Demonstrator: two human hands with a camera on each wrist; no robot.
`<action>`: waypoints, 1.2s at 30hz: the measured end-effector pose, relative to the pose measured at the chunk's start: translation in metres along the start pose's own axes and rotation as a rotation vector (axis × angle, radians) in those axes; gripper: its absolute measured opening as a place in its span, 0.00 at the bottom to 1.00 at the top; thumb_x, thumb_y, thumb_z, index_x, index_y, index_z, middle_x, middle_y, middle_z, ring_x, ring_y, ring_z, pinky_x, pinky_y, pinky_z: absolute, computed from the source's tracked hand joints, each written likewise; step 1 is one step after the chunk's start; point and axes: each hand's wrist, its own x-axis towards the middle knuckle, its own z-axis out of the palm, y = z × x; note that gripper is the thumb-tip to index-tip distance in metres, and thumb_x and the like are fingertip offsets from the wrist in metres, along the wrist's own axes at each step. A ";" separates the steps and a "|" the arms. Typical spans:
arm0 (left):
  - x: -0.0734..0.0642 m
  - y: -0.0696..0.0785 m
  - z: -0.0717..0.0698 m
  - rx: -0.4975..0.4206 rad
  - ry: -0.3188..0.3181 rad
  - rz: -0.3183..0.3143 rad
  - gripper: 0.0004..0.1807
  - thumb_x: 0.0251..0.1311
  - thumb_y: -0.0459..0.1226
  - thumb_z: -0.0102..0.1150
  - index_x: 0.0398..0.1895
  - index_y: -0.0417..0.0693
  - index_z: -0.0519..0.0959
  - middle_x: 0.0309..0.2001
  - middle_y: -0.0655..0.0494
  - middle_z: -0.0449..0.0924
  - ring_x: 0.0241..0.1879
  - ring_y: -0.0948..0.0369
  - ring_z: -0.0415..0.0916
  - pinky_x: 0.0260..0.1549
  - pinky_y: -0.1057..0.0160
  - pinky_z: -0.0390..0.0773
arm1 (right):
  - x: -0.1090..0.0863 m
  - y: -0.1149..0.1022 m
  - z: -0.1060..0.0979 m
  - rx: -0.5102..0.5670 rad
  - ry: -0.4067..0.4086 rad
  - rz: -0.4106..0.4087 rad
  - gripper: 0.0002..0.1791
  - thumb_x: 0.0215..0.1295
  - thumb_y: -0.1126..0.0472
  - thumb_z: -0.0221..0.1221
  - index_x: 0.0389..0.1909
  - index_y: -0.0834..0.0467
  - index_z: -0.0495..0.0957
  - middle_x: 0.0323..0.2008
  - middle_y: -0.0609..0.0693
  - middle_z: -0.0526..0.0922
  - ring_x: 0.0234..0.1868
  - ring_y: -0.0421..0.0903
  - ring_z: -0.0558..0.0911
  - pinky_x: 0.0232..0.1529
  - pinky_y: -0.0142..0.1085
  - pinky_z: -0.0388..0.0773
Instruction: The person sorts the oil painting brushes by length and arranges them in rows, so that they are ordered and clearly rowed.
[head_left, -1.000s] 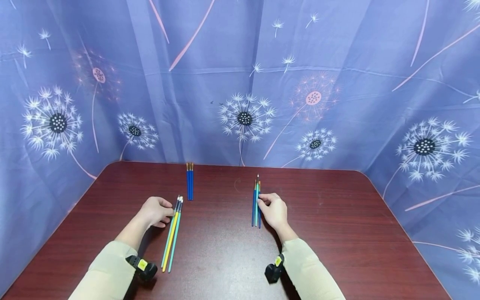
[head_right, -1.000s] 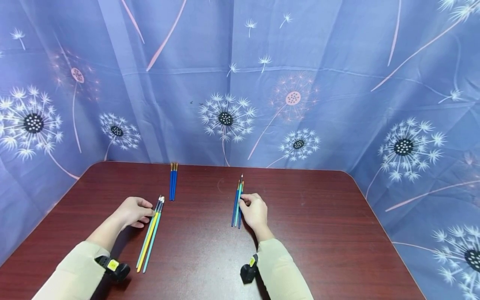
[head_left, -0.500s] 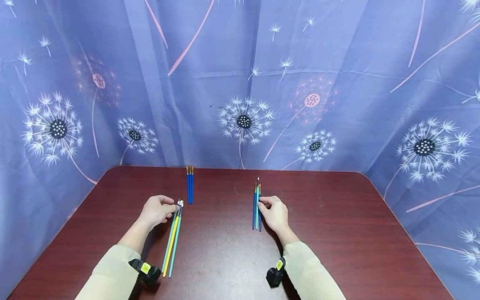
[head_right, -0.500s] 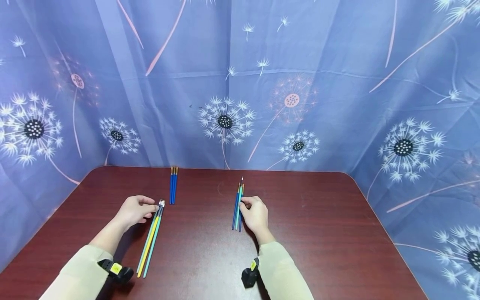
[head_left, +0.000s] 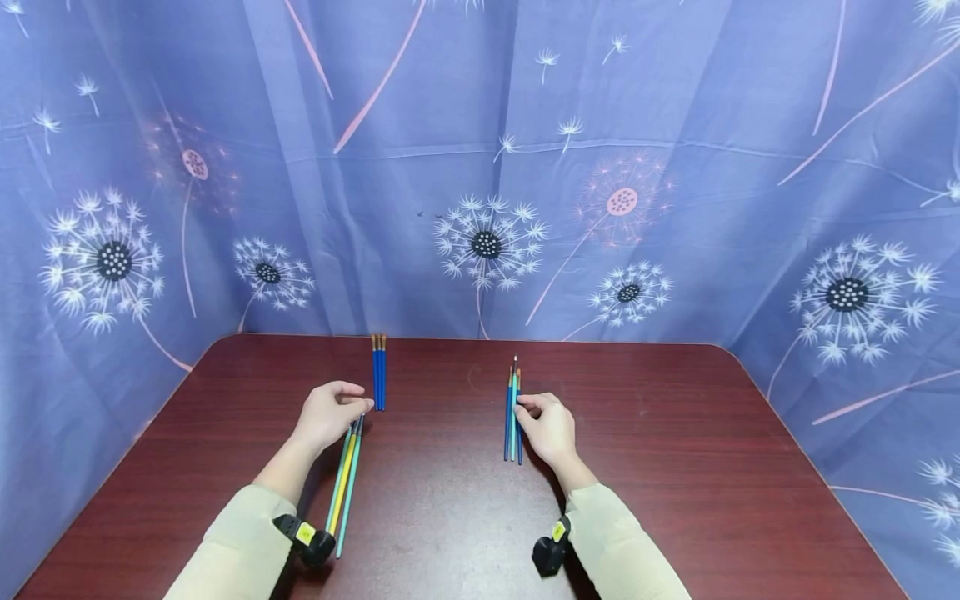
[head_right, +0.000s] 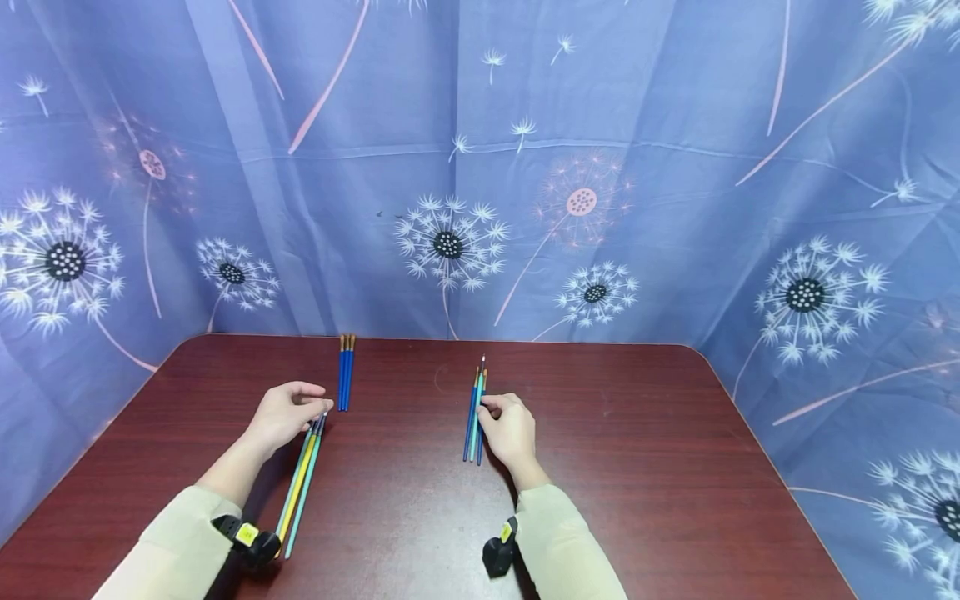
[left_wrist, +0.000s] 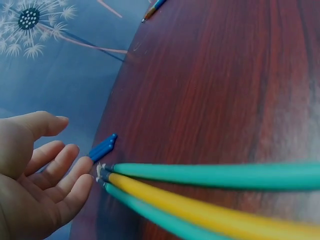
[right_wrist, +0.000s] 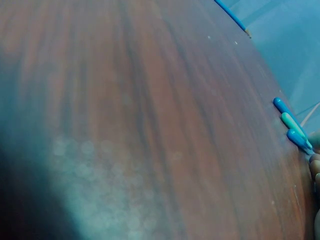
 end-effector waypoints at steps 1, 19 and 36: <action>0.001 0.001 0.001 0.007 0.004 0.010 0.19 0.56 0.39 0.62 0.47 0.36 0.78 0.41 0.40 0.84 0.36 0.57 0.81 0.30 0.67 0.76 | 0.000 0.000 0.000 0.003 -0.004 0.003 0.09 0.56 0.59 0.64 0.38 0.55 0.86 0.31 0.46 0.83 0.29 0.41 0.80 0.35 0.38 0.74; 0.007 0.019 0.031 -0.083 -0.039 0.018 0.19 0.57 0.39 0.61 0.49 0.37 0.77 0.42 0.42 0.83 0.35 0.54 0.81 0.27 0.66 0.75 | 0.000 0.001 0.000 0.006 -0.017 0.018 0.10 0.57 0.58 0.63 0.39 0.55 0.86 0.31 0.46 0.83 0.30 0.41 0.81 0.36 0.38 0.74; 0.018 0.042 0.067 -0.109 -0.031 0.035 0.18 0.57 0.40 0.62 0.48 0.41 0.79 0.42 0.47 0.84 0.39 0.56 0.81 0.45 0.54 0.77 | -0.001 -0.001 -0.001 0.005 -0.030 0.038 0.09 0.58 0.58 0.63 0.39 0.55 0.86 0.32 0.46 0.83 0.30 0.41 0.80 0.37 0.39 0.74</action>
